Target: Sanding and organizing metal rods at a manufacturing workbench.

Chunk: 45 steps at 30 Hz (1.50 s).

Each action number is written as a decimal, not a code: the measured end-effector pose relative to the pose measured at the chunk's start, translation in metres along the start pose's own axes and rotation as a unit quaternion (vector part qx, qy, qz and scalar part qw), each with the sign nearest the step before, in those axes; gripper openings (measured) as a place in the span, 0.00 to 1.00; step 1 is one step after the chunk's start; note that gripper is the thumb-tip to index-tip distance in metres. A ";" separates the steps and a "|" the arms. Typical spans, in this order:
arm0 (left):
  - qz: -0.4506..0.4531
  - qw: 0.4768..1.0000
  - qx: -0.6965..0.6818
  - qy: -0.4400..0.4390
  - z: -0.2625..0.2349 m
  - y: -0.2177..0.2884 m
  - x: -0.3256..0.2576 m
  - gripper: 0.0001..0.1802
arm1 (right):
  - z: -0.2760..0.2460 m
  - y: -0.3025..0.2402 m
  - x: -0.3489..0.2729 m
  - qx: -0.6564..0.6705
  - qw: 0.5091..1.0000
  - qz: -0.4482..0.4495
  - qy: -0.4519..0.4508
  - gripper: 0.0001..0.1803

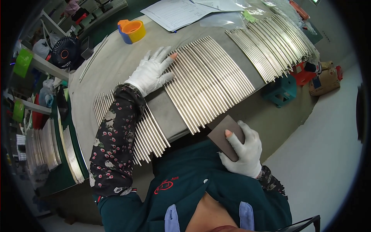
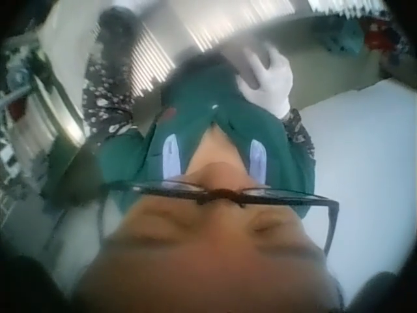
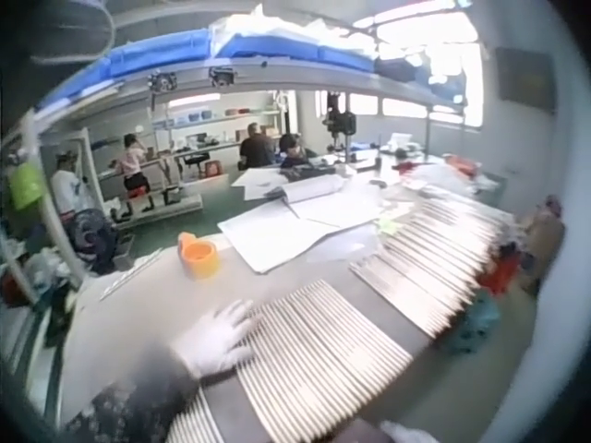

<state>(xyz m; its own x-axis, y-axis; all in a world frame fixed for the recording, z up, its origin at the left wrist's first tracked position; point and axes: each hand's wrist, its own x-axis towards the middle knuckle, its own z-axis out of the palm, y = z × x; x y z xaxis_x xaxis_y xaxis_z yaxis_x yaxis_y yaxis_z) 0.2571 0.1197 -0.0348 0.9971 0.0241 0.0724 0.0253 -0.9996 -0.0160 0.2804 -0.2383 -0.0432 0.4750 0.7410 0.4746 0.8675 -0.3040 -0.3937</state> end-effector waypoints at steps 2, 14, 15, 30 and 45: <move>0.056 0.998 -0.022 -0.001 -0.002 0.010 -0.005 0.35 | 0.001 0.009 0.000 -0.025 1.000 0.012 0.011 0.37; 0.158 0.986 -0.039 -0.035 0.000 0.031 -0.009 0.42 | 0.025 0.001 0.061 -0.137 0.990 0.016 0.014 0.33; 0.158 0.986 -0.035 -0.031 -0.002 0.031 -0.010 0.41 | 0.025 0.001 0.063 -0.139 0.990 0.017 0.012 0.33; 0.150 0.987 -0.052 -0.031 0.004 0.032 -0.011 0.40 | -0.007 0.007 0.034 -0.124 0.991 0.047 0.014 0.31; 0.143 0.989 -0.027 -0.006 0.006 0.032 -0.012 0.39 | -0.023 0.003 0.016 -0.124 0.987 0.048 -0.089 0.31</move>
<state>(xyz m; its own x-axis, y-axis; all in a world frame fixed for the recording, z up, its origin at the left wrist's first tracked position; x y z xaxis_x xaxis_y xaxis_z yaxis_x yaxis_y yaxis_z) 0.2466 0.0879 -0.0417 0.9635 -0.2605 0.0610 -0.2620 -0.9649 0.0187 0.2941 -0.2410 -0.0187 0.5432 0.7877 0.2905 0.8393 -0.4993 -0.2152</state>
